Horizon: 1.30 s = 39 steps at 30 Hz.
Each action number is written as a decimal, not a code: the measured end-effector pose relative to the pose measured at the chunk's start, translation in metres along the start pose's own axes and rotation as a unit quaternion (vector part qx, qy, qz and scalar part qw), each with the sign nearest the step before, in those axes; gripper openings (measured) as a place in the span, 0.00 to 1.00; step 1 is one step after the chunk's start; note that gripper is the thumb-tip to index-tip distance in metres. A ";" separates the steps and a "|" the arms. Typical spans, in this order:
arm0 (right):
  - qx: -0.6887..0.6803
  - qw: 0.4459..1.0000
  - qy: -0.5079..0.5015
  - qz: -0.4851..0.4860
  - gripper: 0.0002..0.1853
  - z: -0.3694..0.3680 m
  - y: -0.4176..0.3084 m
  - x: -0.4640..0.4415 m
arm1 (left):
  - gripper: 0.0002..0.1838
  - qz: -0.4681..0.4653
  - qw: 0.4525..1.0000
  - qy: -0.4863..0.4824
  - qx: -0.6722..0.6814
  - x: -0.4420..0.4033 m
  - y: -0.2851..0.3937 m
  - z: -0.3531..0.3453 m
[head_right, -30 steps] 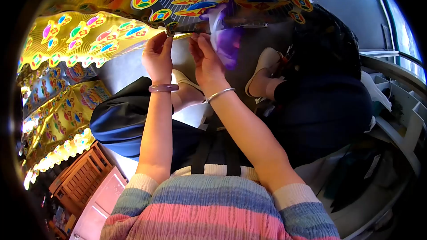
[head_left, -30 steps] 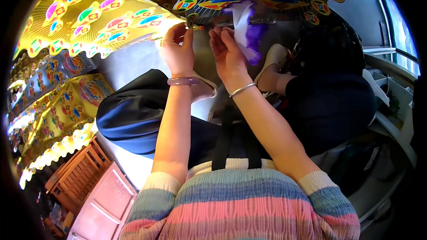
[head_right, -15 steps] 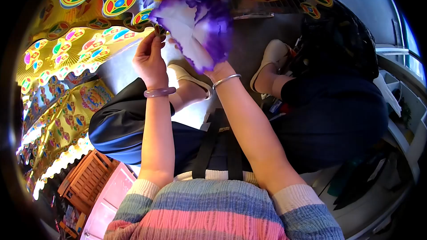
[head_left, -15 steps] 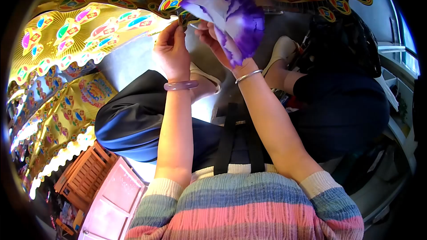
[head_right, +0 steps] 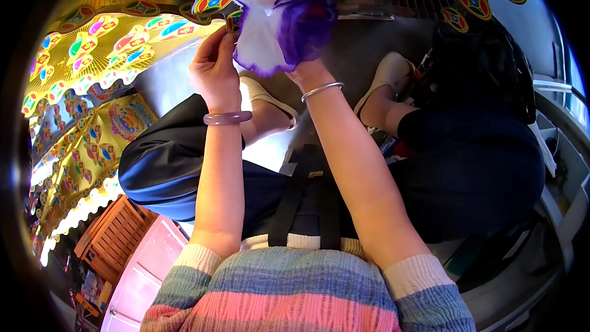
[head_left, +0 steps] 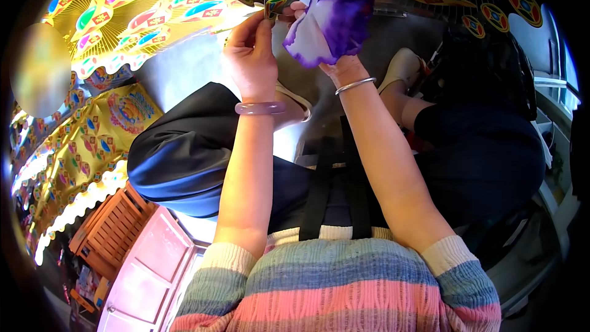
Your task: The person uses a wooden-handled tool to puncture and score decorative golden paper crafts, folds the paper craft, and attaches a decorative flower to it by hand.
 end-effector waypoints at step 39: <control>0.782 0.566 0.160 0.209 0.33 -0.075 -0.033 0.015 | 0.17 -0.073 0.985 -0.109 -0.114 0.008 -0.098 0.036</control>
Point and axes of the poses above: each hand's wrist, its own x-axis away from the middle knuckle, its own z-axis out of the back of the hand, y = z × x, the point moved 3 cm from there along -x, towards the middle knuckle, and after that the axes turned 13 degrees about -z, right-handed, at the moved point
